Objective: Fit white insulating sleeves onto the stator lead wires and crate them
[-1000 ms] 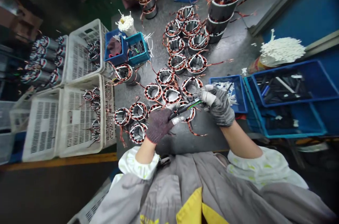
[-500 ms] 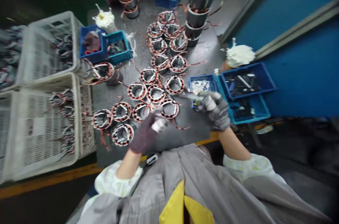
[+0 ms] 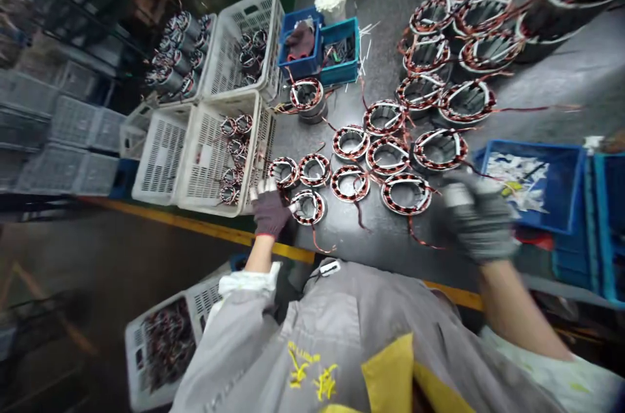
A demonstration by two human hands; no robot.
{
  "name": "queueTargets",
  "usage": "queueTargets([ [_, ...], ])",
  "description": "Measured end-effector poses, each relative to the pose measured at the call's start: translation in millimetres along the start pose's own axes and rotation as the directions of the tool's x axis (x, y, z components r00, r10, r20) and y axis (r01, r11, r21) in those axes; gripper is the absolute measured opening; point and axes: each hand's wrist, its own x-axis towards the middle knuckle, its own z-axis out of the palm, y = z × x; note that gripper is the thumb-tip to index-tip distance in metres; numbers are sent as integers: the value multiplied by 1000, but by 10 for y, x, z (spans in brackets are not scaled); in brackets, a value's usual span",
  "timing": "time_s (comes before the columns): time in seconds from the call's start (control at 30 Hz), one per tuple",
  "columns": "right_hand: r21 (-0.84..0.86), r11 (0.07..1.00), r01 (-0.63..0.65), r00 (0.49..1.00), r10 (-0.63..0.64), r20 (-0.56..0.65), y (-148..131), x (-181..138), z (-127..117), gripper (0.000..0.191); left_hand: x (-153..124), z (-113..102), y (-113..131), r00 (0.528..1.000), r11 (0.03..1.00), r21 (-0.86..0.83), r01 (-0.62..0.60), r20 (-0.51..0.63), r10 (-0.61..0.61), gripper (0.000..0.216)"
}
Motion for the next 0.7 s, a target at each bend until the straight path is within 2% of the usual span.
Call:
queueTargets([
  [0.03,53,998,44,985,-52,163,-314,-10,279,52,114,28,50,998,998,33,-54,19,53,91],
  [0.07,68,992,105,937,-121,327,-595,-9,548,48,223,65,108,994,993,49,-103,39,101,92],
  [0.1,12,988,154,884,-143,445,-831,-1,795,48,317,110,164,988,987,55,-148,53,145,92],
  [0.17,-173,965,197,837,-74,543,-1149,19,1202,51,446,213,237,978,978,51,-202,59,199,92],
  [0.27,-419,881,221,825,60,562,-1324,14,1582,58,521,361,176,971,972,31,-234,67,231,95],
  [0.37,-542,809,226,822,140,552,-1368,-39,1789,63,561,478,-74,942,951,-4,-310,133,308,91],
  [0.47,-617,770,159,844,219,490,-1395,-171,1932,62,634,569,-353,907,919,-27,-393,155,392,89],
  [0.57,-613,781,114,870,219,441,-1367,-490,2030,55,715,598,-508,881,896,-25,-443,173,440,89],
  [0.7,-580,806,123,894,164,418,-1299,-1104,2056,46,785,565,-506,857,887,-46,-459,239,456,62],
])
